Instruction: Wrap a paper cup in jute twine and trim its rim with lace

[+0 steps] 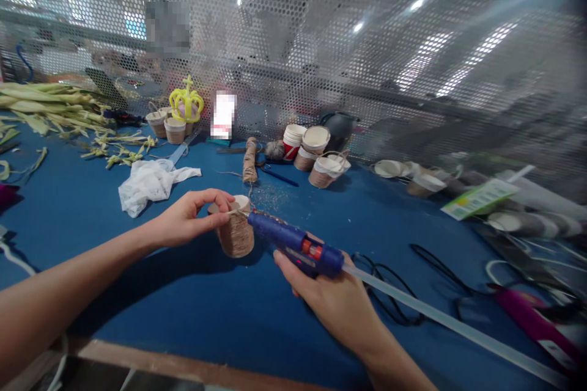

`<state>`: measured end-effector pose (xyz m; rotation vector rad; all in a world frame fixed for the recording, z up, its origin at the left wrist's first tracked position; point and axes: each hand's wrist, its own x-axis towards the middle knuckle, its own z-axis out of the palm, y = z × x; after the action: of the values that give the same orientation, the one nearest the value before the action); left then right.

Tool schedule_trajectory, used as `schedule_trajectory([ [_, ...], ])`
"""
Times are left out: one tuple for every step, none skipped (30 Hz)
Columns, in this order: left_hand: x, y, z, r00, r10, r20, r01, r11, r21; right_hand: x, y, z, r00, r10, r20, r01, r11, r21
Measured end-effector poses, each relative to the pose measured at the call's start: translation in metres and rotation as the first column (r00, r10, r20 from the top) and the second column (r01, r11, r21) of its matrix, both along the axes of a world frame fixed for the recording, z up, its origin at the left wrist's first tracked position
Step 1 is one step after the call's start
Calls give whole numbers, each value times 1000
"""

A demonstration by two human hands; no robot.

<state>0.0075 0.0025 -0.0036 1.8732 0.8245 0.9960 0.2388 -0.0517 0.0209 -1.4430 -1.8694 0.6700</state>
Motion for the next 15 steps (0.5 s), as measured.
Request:
schedule_trajectory([
  [0, 0, 0, 1000, -2, -1, 2, 1000, 2, 0, 0, 2, 1000, 6, 10, -6, 1000, -7],
  [0, 0, 0, 1000, -4, -2, 4, 1000, 2, 0, 1, 4, 1000, 18, 17, -18, 1000, -12],
  [0, 0, 0, 1000, -5, -1, 5, 1000, 2, 0, 1, 5, 999, 32, 20, -32, 999, -14],
  [0, 0, 0, 1000, -6, 1, 6, 1000, 0, 1, 0, 5, 999, 40, 19, -40, 999, -11],
  [0, 0, 0, 1000, -7, 4, 7, 1000, -3, 2, 0, 4, 999, 47, 21, -47, 999, -8],
  [0, 0, 0, 1000, -5, 7, 5, 1000, -7, 4, 0, 2, 998, 53, 30, -53, 999, -4],
  [0, 0, 0, 1000, -4, 10, 4, 1000, -11, 7, 1, 0, 997, 60, 50, -60, 998, 5],
  [0, 0, 0, 1000, -5, 11, 5, 1000, -14, 10, 1, -4, 995, 67, 77, -68, 998, 17],
  [0, 0, 0, 1000, -7, 9, 8, 1000, -15, 15, 2, -7, 991, 74, 109, -78, 996, 31],
  [0, 0, 0, 1000, -10, 6, 10, 1000, -14, 19, 3, -10, 987, 79, 138, -85, 995, 43],
  [0, 0, 0, 1000, -12, 3, 12, 1000, -11, 22, 4, -13, 985, 81, 153, -89, 995, 47],
  [0, 0, 0, 1000, -14, 1, 14, 1000, -9, 24, 4, -14, 983, 80, 165, -90, 995, 52],
  [0, 0, 0, 1000, -14, 1, 14, 1000, -7, 24, 4, -13, 983, 82, 162, -92, 995, 50],
  [0, 0, 0, 1000, -13, 3, 14, 1000, -7, 23, 4, -12, 987, 91, 131, -96, 995, 37],
  [0, 0, 0, 1000, -14, 7, 14, 1000, -9, 19, 3, -9, 991, 100, 87, -102, 995, 16],
])
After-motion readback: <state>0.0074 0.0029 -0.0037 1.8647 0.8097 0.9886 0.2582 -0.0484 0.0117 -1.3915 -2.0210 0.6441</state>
